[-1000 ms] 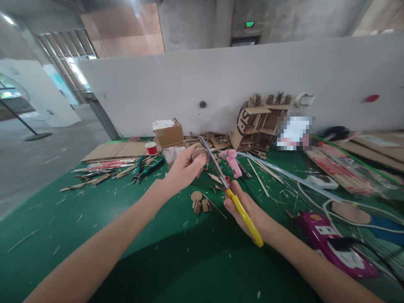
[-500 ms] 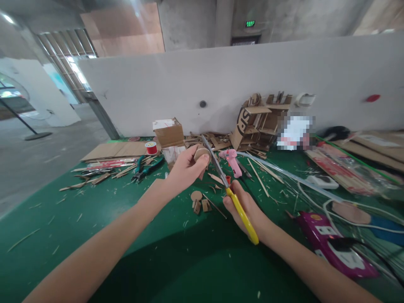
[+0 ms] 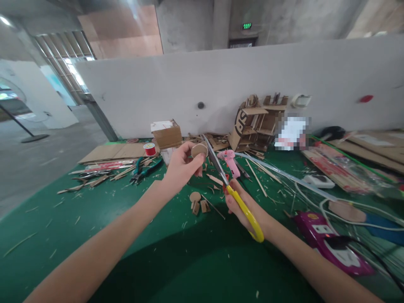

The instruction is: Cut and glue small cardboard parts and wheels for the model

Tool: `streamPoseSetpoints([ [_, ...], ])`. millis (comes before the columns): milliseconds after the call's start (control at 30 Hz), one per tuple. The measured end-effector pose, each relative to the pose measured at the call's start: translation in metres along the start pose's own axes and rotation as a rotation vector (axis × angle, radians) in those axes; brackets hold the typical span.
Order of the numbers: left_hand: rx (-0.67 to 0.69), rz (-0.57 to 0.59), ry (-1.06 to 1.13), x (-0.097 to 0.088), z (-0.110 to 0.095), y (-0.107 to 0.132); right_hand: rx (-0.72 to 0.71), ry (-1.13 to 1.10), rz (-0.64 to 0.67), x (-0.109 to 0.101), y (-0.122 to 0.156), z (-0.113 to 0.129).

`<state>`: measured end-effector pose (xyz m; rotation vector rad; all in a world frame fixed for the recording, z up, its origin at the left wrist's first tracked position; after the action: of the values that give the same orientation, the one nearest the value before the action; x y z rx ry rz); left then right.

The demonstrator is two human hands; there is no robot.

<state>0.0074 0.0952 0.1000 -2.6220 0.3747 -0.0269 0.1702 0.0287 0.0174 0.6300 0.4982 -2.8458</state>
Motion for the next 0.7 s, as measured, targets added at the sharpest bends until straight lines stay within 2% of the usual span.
streamPoseSetpoints([
  [400, 0.029, -0.026, -0.063, -0.0003, -0.0031, 0.0013, 0.003, -0.066, 0.009, 0.0019, 0.0005, 0.0002],
  [567, 0.022, -0.047, -0.035, -0.0011, -0.0044, 0.0013, -0.027, -0.097, 0.048, 0.0027, 0.0011, 0.0051],
  [700, 0.030, -0.021, 0.011, -0.0001, -0.0045, 0.0016, -0.001, -0.091, 0.046, 0.0032, 0.0001, 0.0062],
])
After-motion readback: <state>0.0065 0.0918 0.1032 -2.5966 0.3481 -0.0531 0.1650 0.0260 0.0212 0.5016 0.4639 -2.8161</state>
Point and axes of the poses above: each hand's wrist, its own y-axis away from the middle knuckle, its own x-axis out of the palm, z = x × y, the point moved 5 cm from there along -y, towards the middle knuckle, and after that the axes turned 1 degree about -y, right-handed, at the moved point
